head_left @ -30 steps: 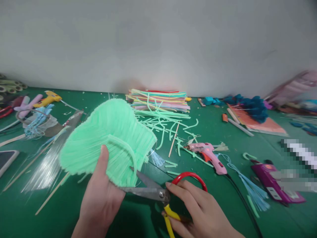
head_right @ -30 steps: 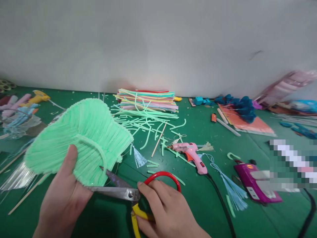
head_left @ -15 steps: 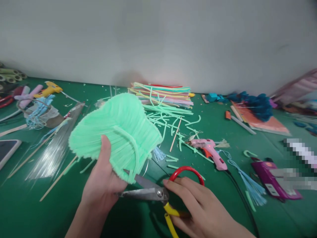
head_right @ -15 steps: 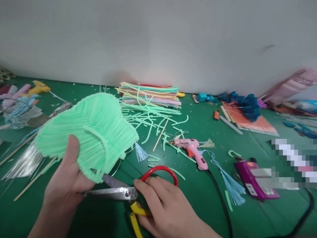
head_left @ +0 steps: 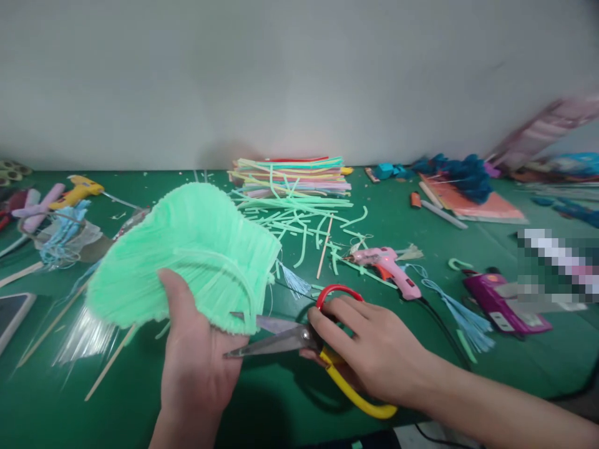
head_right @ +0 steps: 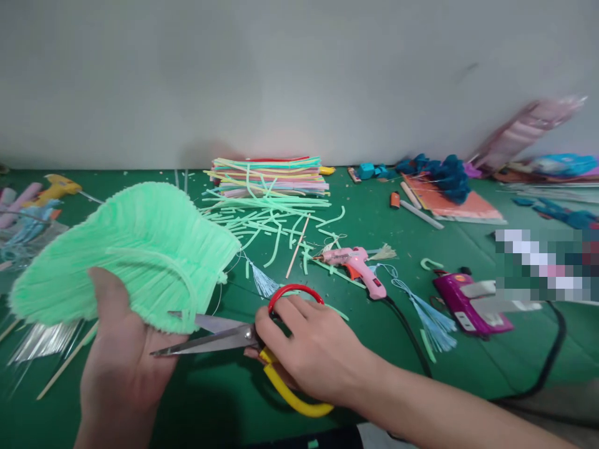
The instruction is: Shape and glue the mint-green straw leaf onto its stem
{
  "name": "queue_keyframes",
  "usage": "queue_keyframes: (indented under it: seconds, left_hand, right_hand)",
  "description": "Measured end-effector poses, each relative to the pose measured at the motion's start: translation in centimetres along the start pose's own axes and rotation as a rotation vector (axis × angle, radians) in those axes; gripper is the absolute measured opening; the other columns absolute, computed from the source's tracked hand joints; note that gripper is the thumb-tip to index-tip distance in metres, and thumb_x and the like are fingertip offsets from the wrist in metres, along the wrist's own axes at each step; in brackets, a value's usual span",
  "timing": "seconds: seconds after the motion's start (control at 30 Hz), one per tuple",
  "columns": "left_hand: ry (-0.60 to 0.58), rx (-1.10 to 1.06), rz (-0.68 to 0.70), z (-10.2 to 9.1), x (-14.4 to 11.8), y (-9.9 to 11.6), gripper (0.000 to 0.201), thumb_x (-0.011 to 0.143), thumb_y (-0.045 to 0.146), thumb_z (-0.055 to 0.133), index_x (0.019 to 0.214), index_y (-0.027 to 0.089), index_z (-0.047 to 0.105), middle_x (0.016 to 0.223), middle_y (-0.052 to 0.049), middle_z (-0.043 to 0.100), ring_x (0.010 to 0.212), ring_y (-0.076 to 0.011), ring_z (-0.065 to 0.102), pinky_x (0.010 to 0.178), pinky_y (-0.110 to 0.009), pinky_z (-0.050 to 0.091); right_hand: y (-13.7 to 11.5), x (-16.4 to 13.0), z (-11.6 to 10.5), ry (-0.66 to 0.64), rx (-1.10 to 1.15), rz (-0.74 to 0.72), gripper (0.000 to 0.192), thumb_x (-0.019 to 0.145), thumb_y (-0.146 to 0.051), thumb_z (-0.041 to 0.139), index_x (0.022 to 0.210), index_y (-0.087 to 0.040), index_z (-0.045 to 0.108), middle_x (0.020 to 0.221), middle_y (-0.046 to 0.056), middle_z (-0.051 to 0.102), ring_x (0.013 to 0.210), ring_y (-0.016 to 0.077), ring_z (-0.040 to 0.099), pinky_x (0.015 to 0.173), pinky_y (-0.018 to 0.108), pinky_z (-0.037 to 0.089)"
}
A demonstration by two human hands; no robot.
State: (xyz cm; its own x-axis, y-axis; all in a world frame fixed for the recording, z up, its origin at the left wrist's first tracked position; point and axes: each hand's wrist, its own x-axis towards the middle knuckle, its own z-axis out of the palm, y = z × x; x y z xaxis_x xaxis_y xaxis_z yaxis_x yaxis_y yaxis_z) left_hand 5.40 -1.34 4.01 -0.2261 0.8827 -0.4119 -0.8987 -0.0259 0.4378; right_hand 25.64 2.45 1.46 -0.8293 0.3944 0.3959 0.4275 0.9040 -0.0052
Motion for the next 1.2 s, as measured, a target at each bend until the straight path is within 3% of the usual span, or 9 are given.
queue_keyframes:
  seconds: [0.17, 0.33, 0.53, 0.87, 0.97, 1.07, 1.17, 1.2]
  left_hand:
    - [-0.001, 0.012, 0.226, 0.9, -0.4, 0.1, 0.057, 0.094, 0.057, 0.045, 0.143, 0.030, 0.048, 0.136, -0.002, 0.063, 0.132, -0.0227, 0.052, 0.109, -0.034, 0.042]
    - [-0.010, 0.048, 0.227, 1.2, -0.5, 0.1, 0.052, 0.094, 0.055, 0.046, 0.141, 0.033, 0.051, 0.135, 0.002, 0.064, 0.132, -0.0203, 0.052, 0.106, -0.029, 0.045]
    - [0.056, 0.127, 0.319, 1.4, 0.0, -0.4, 0.056, 0.090, 0.053, 0.056, 0.141, 0.028, 0.052, 0.136, -0.005, 0.064, 0.124, -0.0276, 0.060, 0.106, -0.039, 0.046]
    - [-0.048, 0.129, 0.296, 0.5, 0.4, -0.5, 0.061, 0.091, 0.059, 0.047, 0.146, 0.033, 0.045, 0.142, -0.003, 0.058, 0.131, -0.0281, 0.053, 0.110, -0.042, 0.041]
    - [-0.074, 0.162, 0.334, 0.3, 0.4, -0.5, 0.058, 0.091, 0.058, 0.048, 0.145, 0.035, 0.046, 0.142, 0.000, 0.058, 0.134, -0.0277, 0.049, 0.111, -0.041, 0.042]
    - [-0.015, 0.157, 0.371, 0.1, 0.4, -0.2, 0.054, 0.092, 0.055, 0.051, 0.142, 0.035, 0.049, 0.141, 0.002, 0.060, 0.137, -0.0262, 0.046, 0.106, -0.035, 0.048]
    - [0.074, 0.151, 0.337, 0.0, 0.5, 0.5, 0.051, 0.093, 0.049, 0.053, 0.141, 0.031, 0.052, 0.140, 0.001, 0.061, 0.137, -0.0234, 0.046, 0.104, -0.029, 0.050]
    - [0.099, 0.159, 0.333, 0.0, 0.5, 0.7, 0.050, 0.093, 0.048, 0.054, 0.140, 0.031, 0.052, 0.139, 0.000, 0.062, 0.136, -0.0228, 0.047, 0.104, -0.029, 0.049]
  right_hand:
    - [0.5, 0.8, 0.1, 0.055, -0.026, -0.070, 0.028, 0.097, -0.034, 0.052, 0.093, -0.010, 0.066, 0.067, 0.004, 0.060, 0.057, 0.0180, 0.055, 0.049, 0.030, 0.040]
    - [0.5, 0.8, 0.2, 0.106, -0.044, -0.064, 0.034, 0.096, -0.042, 0.054, 0.086, -0.013, 0.066, 0.062, 0.000, 0.058, 0.057, 0.0160, 0.055, 0.053, 0.029, 0.038]
    - [0.3, 1.1, 0.3, 0.125, -0.106, -0.059, 0.038, 0.095, -0.047, 0.054, 0.080, -0.015, 0.066, 0.060, 0.000, 0.057, 0.056, 0.0157, 0.054, 0.056, 0.030, 0.038]
    - [0.4, 1.2, 0.9, 0.133, -0.131, -0.069, 0.041, 0.099, -0.039, 0.049, 0.065, -0.018, 0.059, 0.049, -0.003, 0.050, 0.044, 0.0125, 0.046, 0.047, 0.030, 0.031]
    - [0.3, 1.0, 0.3, 0.155, -0.119, 0.014, 0.043, 0.094, -0.054, 0.055, 0.071, -0.018, 0.058, 0.051, -0.003, 0.054, 0.046, 0.0123, 0.052, 0.049, 0.028, 0.035]
    - [0.4, 0.3, -1.2, 0.167, -0.007, 0.185, 0.056, 0.083, -0.073, 0.051, 0.087, -0.017, 0.057, 0.059, -0.001, 0.062, 0.048, 0.0140, 0.059, 0.049, 0.026, 0.041]
    - [1.6, -1.2, -2.8, 0.116, 0.055, 0.426, 0.074, 0.074, -0.084, 0.046, 0.107, -0.018, 0.051, 0.076, 0.005, 0.069, 0.055, 0.0199, 0.065, 0.047, 0.028, 0.046]
    - [2.2, -1.9, -3.1, 0.083, 0.061, 0.483, 0.079, 0.072, -0.086, 0.047, 0.113, -0.018, 0.049, 0.088, 0.010, 0.070, 0.066, 0.0250, 0.069, 0.053, 0.031, 0.052]
